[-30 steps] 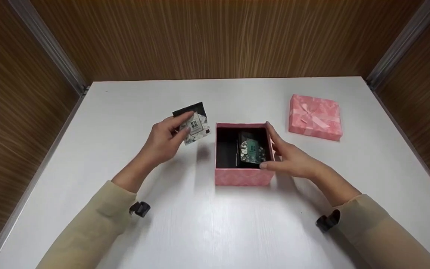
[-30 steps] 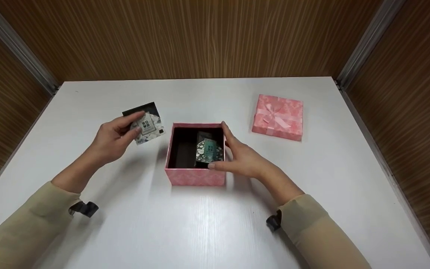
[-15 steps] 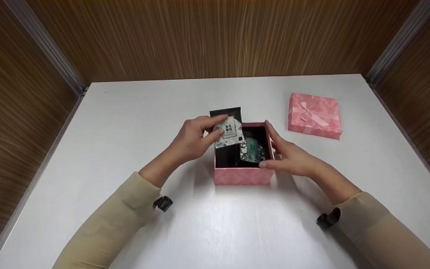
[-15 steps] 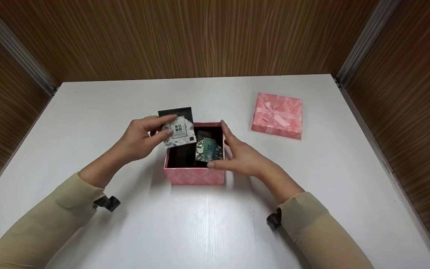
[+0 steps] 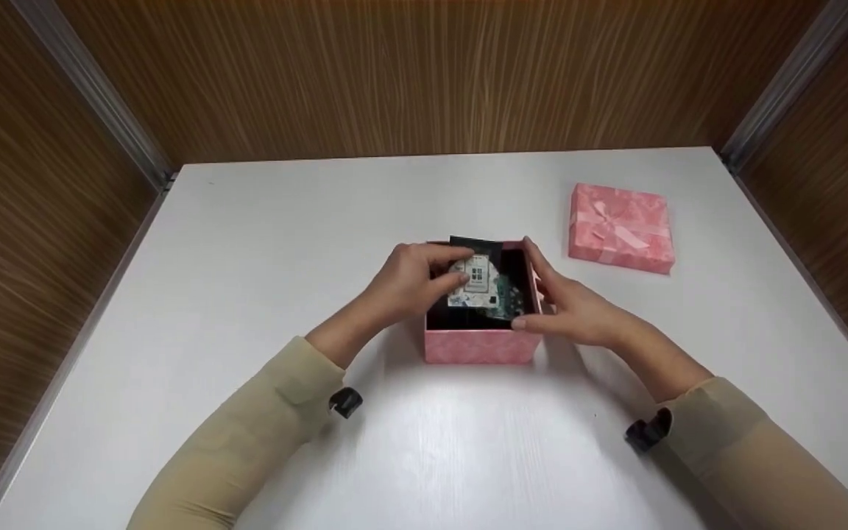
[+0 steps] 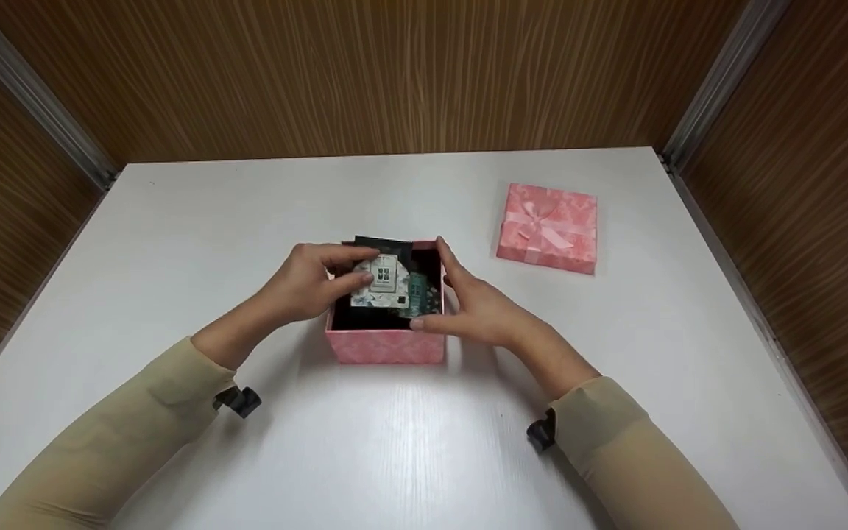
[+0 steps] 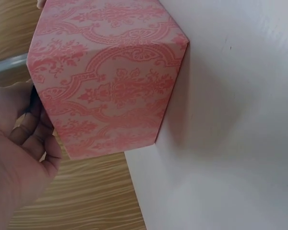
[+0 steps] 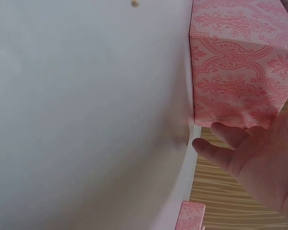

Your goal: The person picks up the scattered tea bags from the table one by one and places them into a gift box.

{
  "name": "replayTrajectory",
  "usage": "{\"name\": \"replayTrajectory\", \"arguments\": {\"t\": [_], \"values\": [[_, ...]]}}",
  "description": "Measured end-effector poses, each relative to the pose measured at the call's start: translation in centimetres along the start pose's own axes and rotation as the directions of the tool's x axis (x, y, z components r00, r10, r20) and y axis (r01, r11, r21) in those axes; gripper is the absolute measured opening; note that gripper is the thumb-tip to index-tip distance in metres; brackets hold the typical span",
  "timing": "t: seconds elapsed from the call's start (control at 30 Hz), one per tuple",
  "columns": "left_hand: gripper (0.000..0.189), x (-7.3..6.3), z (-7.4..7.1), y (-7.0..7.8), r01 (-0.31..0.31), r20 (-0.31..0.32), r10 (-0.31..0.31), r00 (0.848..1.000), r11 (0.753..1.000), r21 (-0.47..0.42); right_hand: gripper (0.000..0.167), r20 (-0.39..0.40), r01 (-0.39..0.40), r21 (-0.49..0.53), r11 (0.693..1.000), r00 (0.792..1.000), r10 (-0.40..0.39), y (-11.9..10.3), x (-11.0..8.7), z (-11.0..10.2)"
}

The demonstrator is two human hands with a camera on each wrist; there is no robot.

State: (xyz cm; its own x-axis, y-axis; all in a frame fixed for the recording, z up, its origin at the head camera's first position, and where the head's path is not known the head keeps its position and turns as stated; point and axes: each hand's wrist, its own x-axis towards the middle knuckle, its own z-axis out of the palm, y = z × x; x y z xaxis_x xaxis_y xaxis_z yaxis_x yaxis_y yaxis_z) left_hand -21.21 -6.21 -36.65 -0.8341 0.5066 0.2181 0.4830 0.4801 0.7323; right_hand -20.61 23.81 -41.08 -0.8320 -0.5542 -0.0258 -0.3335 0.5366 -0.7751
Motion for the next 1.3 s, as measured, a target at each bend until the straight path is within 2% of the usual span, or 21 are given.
{"name": "replayTrajectory", "arguments": {"t": [0.2,0.43,0.7,0.93,1.1,1.3], "values": [[0.037,0.6,1.0,0.2,0.002,0.017,-0.003,1.000,0.999,0.051,0.118,0.002,0.002,0.020,1.000,1.000,-0.002,0.1,-0.1,0.1],[0.037,1.2,2.0,0.2,-0.040,0.065,0.032,0.997,0.991,0.126,0.117,0.001,0.003,0.000,1.000,1.000,-0.003,0.2,-0.1,0.1],[0.034,1.8,2.7,0.3,-0.061,0.082,0.045,0.996,0.978,0.199,0.117,-0.004,0.010,-0.006,1.000,1.000,-0.010,0.0,-0.1,0.0],[0.032,2.5,3.2,0.4,-0.069,0.095,0.039,0.995,0.937,0.344,0.117,-0.003,0.010,-0.001,1.000,1.000,-0.010,0.2,-0.1,-0.1],[0.031,2.8,3.3,0.6,-0.057,0.108,0.014,0.994,0.911,0.409,0.117,-0.003,0.022,-0.003,1.000,1.000,-0.022,0.4,0.0,-0.1],[0.017,3.0,3.4,0.9,-0.070,0.152,-0.005,0.988,0.874,0.481,0.117,-0.003,0.016,-0.014,1.000,1.000,-0.016,0.3,0.0,0.0]]}}
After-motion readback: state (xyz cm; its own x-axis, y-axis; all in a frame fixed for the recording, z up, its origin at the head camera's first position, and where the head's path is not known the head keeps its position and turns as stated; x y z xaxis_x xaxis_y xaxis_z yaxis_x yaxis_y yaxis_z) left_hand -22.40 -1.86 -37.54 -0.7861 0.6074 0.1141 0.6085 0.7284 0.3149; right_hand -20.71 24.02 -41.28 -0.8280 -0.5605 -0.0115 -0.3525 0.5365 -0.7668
